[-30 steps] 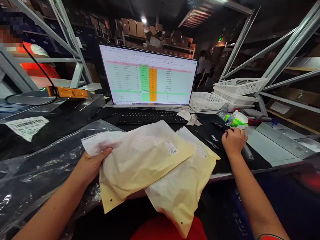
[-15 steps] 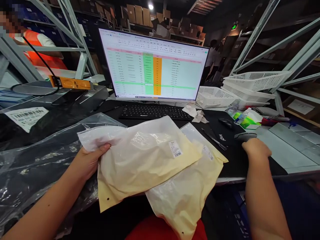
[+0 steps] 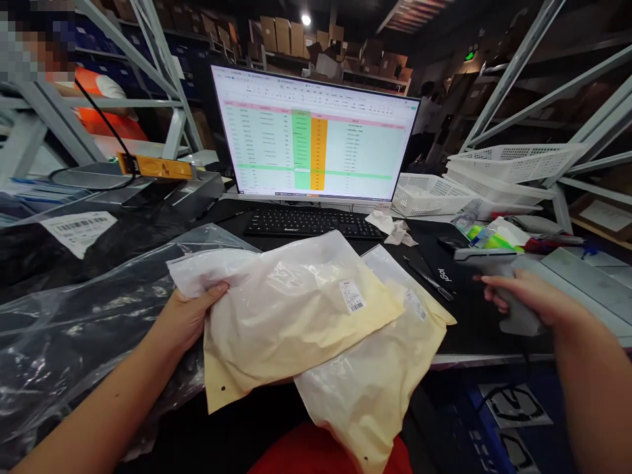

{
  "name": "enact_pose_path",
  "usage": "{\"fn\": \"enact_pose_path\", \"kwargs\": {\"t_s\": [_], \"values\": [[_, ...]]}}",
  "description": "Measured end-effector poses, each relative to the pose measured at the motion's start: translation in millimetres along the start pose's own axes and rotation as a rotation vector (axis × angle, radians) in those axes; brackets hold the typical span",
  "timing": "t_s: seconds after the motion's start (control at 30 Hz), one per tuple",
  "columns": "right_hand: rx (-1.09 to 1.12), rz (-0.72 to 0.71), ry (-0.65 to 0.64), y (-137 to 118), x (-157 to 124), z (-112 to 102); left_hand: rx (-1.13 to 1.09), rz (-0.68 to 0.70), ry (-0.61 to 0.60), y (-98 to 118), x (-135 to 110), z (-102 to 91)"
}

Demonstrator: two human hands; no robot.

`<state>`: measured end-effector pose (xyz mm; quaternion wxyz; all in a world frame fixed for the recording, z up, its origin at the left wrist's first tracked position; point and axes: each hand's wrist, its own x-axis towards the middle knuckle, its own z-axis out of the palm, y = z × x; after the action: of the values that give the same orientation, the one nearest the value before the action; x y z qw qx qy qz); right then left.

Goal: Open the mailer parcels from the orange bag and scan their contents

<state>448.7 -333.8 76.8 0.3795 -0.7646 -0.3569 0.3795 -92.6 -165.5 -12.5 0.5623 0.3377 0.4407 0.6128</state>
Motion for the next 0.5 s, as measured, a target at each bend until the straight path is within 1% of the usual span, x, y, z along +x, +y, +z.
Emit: {"fn": "enact_pose_path", "kwargs": {"t_s": [0.07,0.1,0.13,0.2,0.27,0.33,0.43,0.47,0.5], "values": [[0.015,-0.113,-0.210,-26.2,-30.0,29.3,-0.001,0.007,-0.010,0.1,0.1,0.2],[-0.031,-0.128,-0.356,-39.1,-44.2,44.9,-0.001,0.011,-0.014,0.2,0.1,0.2],[-0.092,-0.122,-0.466,-51.4,-56.8,60.1,0.001,0.011,-0.018,0.4,0.2,0.2],[-0.204,-0.109,-0.588,-72.6,-74.4,86.6,0.008,0.001,-0.021,1.0,0.0,0.2],[-0.279,-0.089,-0.644,-87.0,-81.7,104.8,0.018,-0.011,-0.025,1.9,-0.5,0.1],[-0.310,-0.070,-0.681,-94.0,-82.2,114.2,0.034,-0.005,-0.036,2.6,-1.3,-0.3],[-0.299,-0.028,-0.691,-93.0,-80.6,116.7,0.075,0.024,-0.072,2.6,-2.2,-2.6],[-0.292,-0.019,-0.682,-90.9,-80.7,115.8,0.087,0.035,-0.085,2.2,-2.3,-3.9],[-0.278,-0.047,-0.644,-88.4,-81.0,114.4,0.093,0.044,-0.099,1.7,-2.3,-5.2]]}}
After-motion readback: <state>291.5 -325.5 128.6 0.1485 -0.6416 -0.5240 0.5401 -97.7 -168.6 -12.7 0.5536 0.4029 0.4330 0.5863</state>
